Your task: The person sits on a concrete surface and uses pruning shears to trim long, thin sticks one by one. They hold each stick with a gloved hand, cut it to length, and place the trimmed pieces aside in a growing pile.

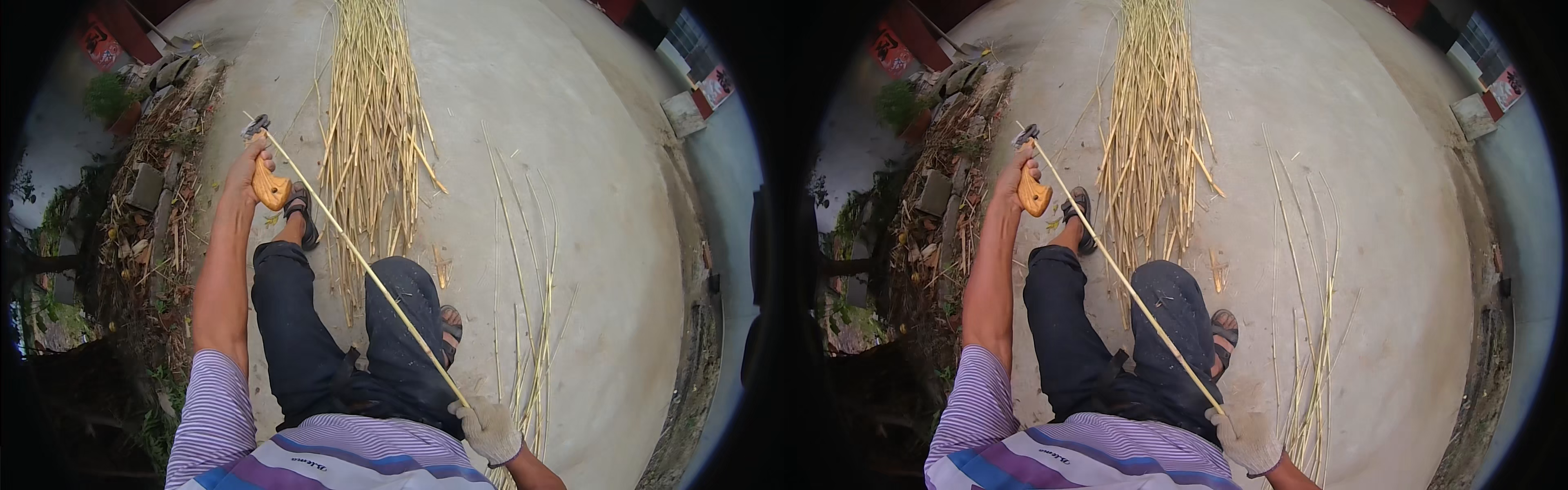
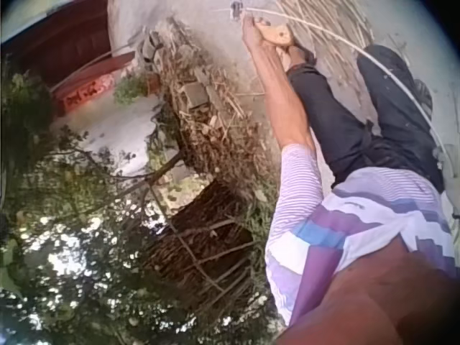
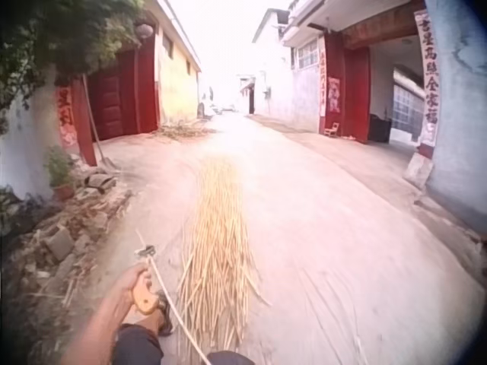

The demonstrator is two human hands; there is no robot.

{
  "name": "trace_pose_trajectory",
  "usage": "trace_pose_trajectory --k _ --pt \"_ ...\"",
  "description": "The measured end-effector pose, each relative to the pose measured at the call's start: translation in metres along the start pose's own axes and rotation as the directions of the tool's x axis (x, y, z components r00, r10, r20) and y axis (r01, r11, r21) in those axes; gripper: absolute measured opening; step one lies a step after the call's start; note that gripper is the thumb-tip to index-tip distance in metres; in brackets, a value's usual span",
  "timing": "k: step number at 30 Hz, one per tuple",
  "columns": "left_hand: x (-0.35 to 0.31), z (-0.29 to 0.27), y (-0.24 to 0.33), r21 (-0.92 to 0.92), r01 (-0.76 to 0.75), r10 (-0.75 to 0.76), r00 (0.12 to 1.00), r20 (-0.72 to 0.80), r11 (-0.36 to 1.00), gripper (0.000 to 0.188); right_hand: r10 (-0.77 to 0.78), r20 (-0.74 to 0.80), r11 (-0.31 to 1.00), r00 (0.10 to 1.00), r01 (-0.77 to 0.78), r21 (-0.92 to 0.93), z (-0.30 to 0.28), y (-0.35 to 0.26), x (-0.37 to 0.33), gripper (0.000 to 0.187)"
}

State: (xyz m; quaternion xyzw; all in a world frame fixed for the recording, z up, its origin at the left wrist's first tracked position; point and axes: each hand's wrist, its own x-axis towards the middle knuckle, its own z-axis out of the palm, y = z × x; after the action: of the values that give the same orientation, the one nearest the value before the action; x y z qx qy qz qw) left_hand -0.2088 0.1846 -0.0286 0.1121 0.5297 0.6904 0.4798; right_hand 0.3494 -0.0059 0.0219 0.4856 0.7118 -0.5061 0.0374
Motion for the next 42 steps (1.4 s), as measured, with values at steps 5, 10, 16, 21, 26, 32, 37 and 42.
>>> trace_pose_trajectory --k 5,10,16,21,26,32,37,42 --pt "0.064 -0.133 0.088 -0.062 -0.109 0.098 0.983 -0.155 0.992 0.018 0.057 -0.069 0.997 0.996 -0.060 -0.041 -0.006 -0.001 -0.044 0.035" --pt "0.068 -0.142 0.105 0.021 -0.079 0.080 0.996 -0.036 0.997 0.017 0.048 -0.234 0.980 0.971 -0.092 -0.179 -0.003 0.048 -0.052 0.026" --pt "0.051 -0.108 -0.008 0.217 0.140 -0.162 0.983 0.088 0.966 0.023 -0.002 -0.341 0.879 0.940 -0.161 -0.448 -0.063 0.073 0.036 0.026" --pt "0.044 -0.049 -0.091 0.328 0.229 -0.301 0.935 0.186 0.916 0.026 -0.001 -0.329 0.854 0.944 -0.171 -0.491 -0.080 0.122 0.097 0.023" --pt "0.031 0.010 -0.126 0.460 0.268 -0.397 0.893 0.210 0.846 0.037 0.029 -0.378 0.912 0.926 -0.179 -0.370 -0.044 0.166 0.138 0.024" --pt "0.003 0.063 -0.146 0.478 0.277 -0.444 0.852 0.280 0.833 0.019 0.223 -0.431 0.958 0.875 -0.278 -0.069 -0.016 0.206 0.172 0.025" --pt "-0.025 0.075 -0.144 0.520 0.230 -0.403 0.881 0.247 0.822 0.015 0.275 -0.425 0.952 0.863 -0.307 -0.010 0.000 0.233 0.197 0.027" --pt "-0.039 0.092 -0.162 0.589 0.246 -0.410 0.898 0.160 0.770 0.019 0.296 -0.505 0.916 0.811 -0.391 -0.091 -0.004 0.264 0.212 0.035"
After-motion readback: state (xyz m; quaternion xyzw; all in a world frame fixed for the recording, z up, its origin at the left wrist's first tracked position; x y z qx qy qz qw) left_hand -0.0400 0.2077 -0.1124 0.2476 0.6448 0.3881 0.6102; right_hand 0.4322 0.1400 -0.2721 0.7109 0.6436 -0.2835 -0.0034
